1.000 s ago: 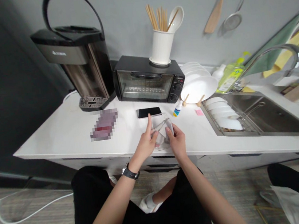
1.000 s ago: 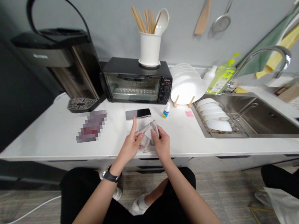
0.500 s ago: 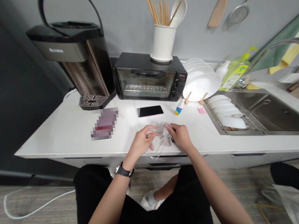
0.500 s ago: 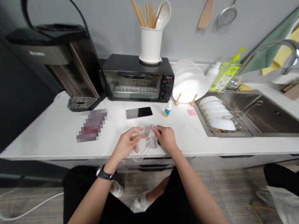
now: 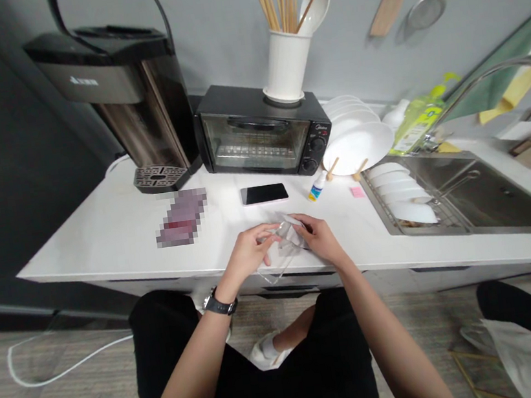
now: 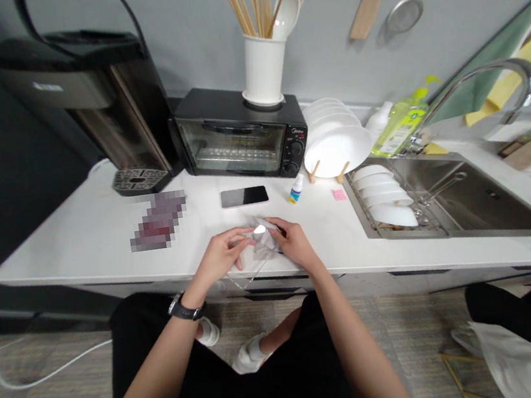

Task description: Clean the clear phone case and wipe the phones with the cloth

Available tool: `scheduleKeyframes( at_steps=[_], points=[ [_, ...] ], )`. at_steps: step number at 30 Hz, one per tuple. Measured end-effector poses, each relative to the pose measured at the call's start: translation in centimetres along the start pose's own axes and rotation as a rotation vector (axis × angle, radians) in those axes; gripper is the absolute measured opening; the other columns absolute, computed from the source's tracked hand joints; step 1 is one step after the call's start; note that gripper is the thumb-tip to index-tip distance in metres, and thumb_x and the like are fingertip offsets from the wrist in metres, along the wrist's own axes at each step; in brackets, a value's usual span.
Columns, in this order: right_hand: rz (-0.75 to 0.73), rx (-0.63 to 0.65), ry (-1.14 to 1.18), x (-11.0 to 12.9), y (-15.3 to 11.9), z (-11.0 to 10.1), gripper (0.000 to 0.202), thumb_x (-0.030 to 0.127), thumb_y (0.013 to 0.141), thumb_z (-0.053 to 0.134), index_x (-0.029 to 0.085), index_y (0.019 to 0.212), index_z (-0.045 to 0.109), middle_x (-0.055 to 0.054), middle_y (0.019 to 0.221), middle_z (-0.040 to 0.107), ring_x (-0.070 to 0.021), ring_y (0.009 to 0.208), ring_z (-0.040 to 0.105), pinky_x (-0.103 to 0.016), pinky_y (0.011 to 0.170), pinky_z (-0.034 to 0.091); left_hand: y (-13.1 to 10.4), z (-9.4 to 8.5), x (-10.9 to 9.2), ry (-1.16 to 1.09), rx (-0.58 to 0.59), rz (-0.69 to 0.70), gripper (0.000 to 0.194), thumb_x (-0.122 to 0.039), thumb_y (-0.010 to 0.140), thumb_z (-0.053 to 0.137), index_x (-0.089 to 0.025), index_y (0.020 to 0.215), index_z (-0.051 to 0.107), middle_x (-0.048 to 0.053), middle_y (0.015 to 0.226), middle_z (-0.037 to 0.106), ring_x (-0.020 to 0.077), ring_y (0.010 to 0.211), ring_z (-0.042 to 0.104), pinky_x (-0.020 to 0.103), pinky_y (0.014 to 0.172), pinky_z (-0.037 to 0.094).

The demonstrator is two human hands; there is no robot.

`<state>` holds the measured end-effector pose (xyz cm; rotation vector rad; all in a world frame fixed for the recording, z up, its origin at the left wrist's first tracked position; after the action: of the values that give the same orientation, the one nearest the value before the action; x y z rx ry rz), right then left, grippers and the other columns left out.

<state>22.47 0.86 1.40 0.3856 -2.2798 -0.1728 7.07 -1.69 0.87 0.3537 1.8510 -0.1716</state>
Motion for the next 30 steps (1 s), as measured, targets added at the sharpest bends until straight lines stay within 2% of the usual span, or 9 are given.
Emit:
scheduleKeyframes(
  at_steps=[6, 11, 17, 21, 24, 27, 30],
  points=[
    [0.033, 0.007, 0.01, -0.8, 0.1, 0.1, 0.028, 0.04, 0.071, 0.032, 0.019, 0.054, 0.041, 0.003, 0.048, 0.037, -0.0104, 0.048, 0.035, -0.021, 0.045, 0.027, 0.2, 0.1, 0.3, -0.015, 0.018, -0.008, 0.033, -0.035, 0.074, 0.032, -0.025, 0.104, 0.041, 0.003, 0.088, 0.056, 0.0049, 0.035, 0.045, 0.02, 0.037, 0.033],
    [0.028, 0.057, 0.057, -0.4, 0.1, 0.1, 0.027, 0.039, 0.072, 0.029, 0.019, 0.06, 0.043, 0.003, 0.053, 0.041, -0.0097, 0.05, 0.037, -0.02, 0.047, 0.029, 0.3, -0.1, 0.3, -0.007, -0.035, -0.005, 0.035, -0.037, 0.073, 0.032, -0.025, 0.105, 0.04, 0.002, 0.091, 0.055, 0.0051, 0.038, 0.046, 0.019, 0.038, 0.033],
    [0.074, 0.035, 0.076, -0.9, 0.2, 0.2, 0.031, 0.043, 0.069, 0.032, 0.019, 0.05, 0.038, 0.003, 0.046, 0.036, -0.0102, 0.046, 0.034, -0.021, 0.043, 0.026, 0.3, 0.0, 0.5, 0.003, -0.006, -0.011, 0.034, -0.037, 0.073, 0.032, -0.025, 0.103, 0.044, 0.002, 0.091, 0.055, 0.0052, 0.038, 0.044, 0.02, 0.037, 0.032],
    [0.058, 0.063, 0.125, -0.1, 0.1, -0.1, 0.025, 0.04, 0.069, 0.033, 0.02, 0.064, 0.047, 0.002, 0.058, 0.047, -0.0109, 0.053, 0.04, -0.021, 0.047, 0.03, 0.3, 0.1, 0.5, 0.012, 0.009, -0.013, 0.033, -0.036, 0.072, 0.034, -0.027, 0.101, 0.045, 0.0, 0.088, 0.056, 0.0056, 0.037, 0.044, 0.02, 0.037, 0.032],
    [0.064, 0.086, 0.151, 0.1, 0.1, 0.0, 0.025, 0.04, 0.069, 0.034, 0.02, 0.074, 0.048, 0.0, 0.064, 0.05, -0.0115, 0.055, 0.042, -0.021, 0.046, 0.031, 0.4, 0.2, 0.4, 0.018, 0.051, -0.021, 0.034, -0.035, 0.072, 0.035, -0.028, 0.103, 0.044, 0.0, 0.084, 0.057, 0.0052, 0.036, 0.043, 0.019, 0.037, 0.032],
    [0.085, 0.082, 0.147, -0.5, 0.1, 0.3, 0.026, 0.041, 0.068, 0.035, 0.019, 0.065, 0.047, 0.0, 0.055, 0.046, -0.0112, 0.049, 0.039, -0.022, 0.042, 0.028, 0.5, 0.2, 0.5, 0.009, 0.087, -0.029, 0.034, -0.036, 0.071, 0.035, -0.026, 0.103, 0.044, 0.0, 0.083, 0.058, 0.004, 0.035, 0.041, 0.019, 0.036, 0.032],
    [0.084, 0.079, 0.142, -0.6, 0.2, 0.3, 0.027, 0.042, 0.068, 0.035, 0.018, 0.058, 0.045, 0.001, 0.051, 0.042, -0.0105, 0.048, 0.036, -0.021, 0.043, 0.027, 0.5, 0.1, 0.6, 0.006, 0.059, -0.031, 0.036, -0.036, 0.072, 0.033, -0.025, 0.105, 0.042, 0.0, 0.085, 0.057, 0.0038, 0.037, 0.041, 0.018, 0.037, 0.033]
  ],
)
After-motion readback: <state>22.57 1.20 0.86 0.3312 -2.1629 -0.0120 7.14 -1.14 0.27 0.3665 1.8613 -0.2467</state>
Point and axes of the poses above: each hand's wrist, its own y-axis towards the middle knuckle, its own z-axis out of the palm, x = y × z, the point moved 4 cm from there along y, towards the middle knuckle
